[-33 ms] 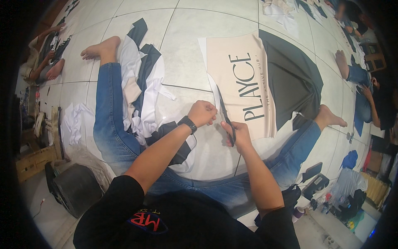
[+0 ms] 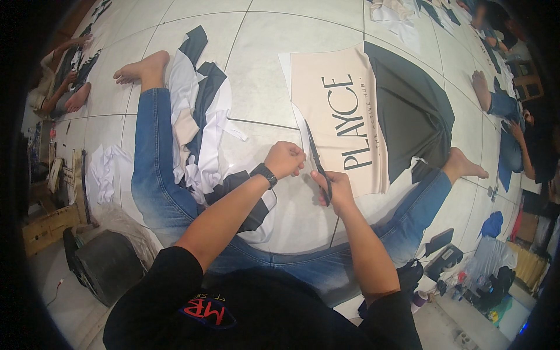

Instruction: The person sits on the floor and uses scissors to cut a white and black t-shirt. They align the fabric, cut along the edges to separate sections, and trim the material into smaller pieces.

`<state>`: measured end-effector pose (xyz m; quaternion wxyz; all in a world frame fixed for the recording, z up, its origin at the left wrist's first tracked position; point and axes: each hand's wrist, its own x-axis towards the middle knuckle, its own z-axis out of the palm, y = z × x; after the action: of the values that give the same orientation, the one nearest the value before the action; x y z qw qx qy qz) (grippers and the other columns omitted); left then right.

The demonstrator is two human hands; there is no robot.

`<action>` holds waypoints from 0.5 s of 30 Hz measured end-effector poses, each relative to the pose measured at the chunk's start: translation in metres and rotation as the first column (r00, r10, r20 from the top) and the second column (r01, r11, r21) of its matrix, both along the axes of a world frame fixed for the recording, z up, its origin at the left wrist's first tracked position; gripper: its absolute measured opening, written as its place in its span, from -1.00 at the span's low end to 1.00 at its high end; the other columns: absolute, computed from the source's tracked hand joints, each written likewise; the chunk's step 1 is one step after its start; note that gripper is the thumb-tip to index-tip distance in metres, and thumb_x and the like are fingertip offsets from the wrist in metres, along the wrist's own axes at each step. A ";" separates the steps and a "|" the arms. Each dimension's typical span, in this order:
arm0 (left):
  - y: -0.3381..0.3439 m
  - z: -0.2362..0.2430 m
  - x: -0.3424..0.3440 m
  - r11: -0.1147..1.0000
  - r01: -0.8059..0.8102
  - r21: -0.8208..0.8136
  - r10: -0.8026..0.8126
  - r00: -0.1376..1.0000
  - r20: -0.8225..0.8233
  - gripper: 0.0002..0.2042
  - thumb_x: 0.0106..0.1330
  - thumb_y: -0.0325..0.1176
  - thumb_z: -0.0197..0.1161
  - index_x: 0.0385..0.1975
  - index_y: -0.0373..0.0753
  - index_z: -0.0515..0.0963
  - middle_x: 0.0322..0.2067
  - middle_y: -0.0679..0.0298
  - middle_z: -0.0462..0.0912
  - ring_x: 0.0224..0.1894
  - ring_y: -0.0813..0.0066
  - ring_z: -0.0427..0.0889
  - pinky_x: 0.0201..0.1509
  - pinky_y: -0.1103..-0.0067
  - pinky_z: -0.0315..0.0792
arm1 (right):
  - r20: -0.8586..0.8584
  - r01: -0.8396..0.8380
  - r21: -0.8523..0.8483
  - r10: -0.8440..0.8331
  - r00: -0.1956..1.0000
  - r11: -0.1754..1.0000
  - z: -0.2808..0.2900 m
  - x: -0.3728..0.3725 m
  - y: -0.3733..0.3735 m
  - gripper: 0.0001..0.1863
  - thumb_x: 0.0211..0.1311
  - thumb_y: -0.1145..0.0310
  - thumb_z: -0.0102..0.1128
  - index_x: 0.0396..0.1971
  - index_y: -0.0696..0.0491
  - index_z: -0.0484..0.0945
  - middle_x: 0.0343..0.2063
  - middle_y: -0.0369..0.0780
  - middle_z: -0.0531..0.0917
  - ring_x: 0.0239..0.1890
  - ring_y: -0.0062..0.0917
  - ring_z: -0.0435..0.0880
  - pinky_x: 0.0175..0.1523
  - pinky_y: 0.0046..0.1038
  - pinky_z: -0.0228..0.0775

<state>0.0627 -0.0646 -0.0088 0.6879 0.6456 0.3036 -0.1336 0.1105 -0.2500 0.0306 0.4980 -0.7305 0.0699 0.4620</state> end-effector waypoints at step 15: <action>0.000 0.006 0.000 1.000 -0.001 0.023 0.001 1.000 -0.009 -0.77 0.24 -0.39 0.21 -0.32 -0.50 0.60 -0.56 0.10 0.70 -0.64 0.47 0.67 -0.58 0.60 0.54 | 0.042 -0.126 -0.031 0.127 0.991 0.992 0.005 0.037 0.008 -0.50 0.12 -0.01 0.43 -0.58 0.19 0.56 -0.79 -0.30 0.43 -0.82 -0.61 0.39 -0.73 -0.55 0.17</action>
<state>0.0623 -0.0648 -0.0031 0.6791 0.6527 0.3086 -0.1328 0.1475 -0.2422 0.0352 0.4588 -0.7504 0.0187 0.4754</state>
